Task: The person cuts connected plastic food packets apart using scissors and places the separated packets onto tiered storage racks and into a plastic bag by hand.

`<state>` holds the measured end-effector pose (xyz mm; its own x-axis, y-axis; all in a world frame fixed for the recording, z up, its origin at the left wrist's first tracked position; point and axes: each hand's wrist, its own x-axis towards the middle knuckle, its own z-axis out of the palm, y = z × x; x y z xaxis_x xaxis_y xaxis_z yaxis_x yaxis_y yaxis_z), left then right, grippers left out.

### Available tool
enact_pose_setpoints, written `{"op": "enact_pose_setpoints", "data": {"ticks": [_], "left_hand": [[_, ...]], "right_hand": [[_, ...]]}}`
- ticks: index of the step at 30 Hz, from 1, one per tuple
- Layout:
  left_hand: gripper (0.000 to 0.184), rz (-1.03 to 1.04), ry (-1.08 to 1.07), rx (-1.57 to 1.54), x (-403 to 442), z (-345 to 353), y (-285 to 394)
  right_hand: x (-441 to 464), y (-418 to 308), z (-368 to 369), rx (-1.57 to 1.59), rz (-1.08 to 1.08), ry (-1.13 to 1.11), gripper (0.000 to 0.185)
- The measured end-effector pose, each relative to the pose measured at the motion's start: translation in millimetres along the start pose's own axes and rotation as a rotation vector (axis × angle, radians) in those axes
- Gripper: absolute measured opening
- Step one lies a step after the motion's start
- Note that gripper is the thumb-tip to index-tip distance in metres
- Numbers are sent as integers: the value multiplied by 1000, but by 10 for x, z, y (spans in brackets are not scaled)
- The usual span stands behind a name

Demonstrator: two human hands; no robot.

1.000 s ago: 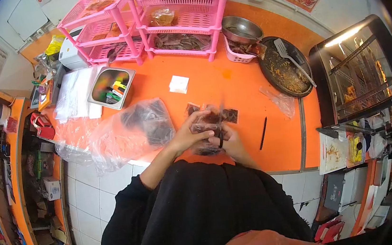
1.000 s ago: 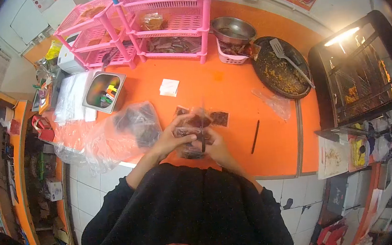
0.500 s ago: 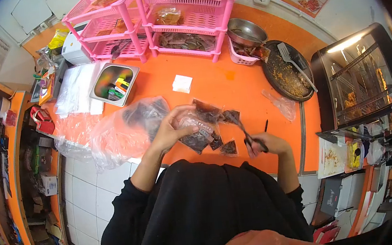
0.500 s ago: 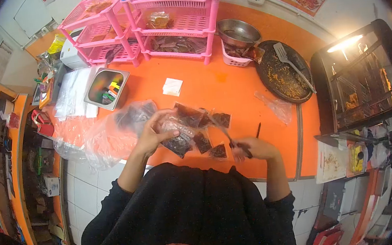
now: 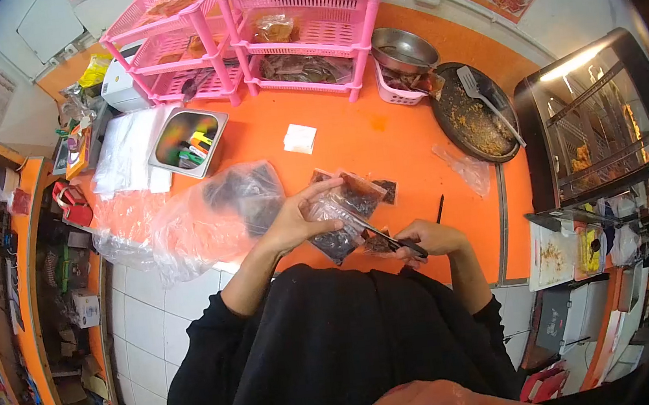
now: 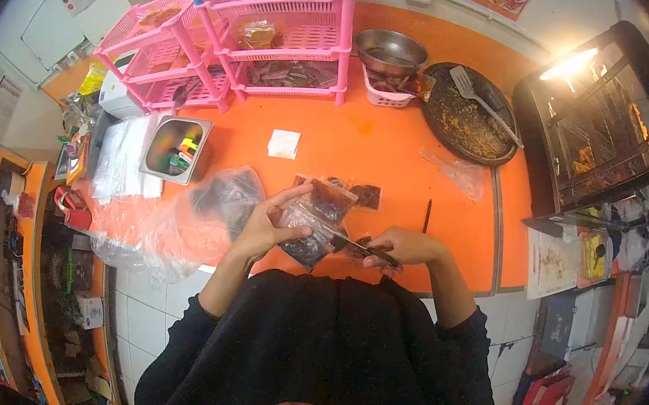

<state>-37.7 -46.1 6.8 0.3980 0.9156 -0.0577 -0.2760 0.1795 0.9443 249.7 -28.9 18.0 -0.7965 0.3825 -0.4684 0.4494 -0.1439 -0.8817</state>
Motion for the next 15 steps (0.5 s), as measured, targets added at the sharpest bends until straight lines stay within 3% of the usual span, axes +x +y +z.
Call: {"op": "enact_pose_setpoints", "data": {"ticks": [3, 8, 15], "left_hand": [[69, -53, -33, -16, -7, -4, -4], [70, -51, -70, -10, 18, 27, -196], [67, -229, -72, -274, -4, 28, -307]], "right_hand": [[-33, -57, -4, -24, 111, 17, 44], [108, 95, 138, 108, 17, 35, 41], [263, 140, 241, 254, 6, 38, 41]]}}
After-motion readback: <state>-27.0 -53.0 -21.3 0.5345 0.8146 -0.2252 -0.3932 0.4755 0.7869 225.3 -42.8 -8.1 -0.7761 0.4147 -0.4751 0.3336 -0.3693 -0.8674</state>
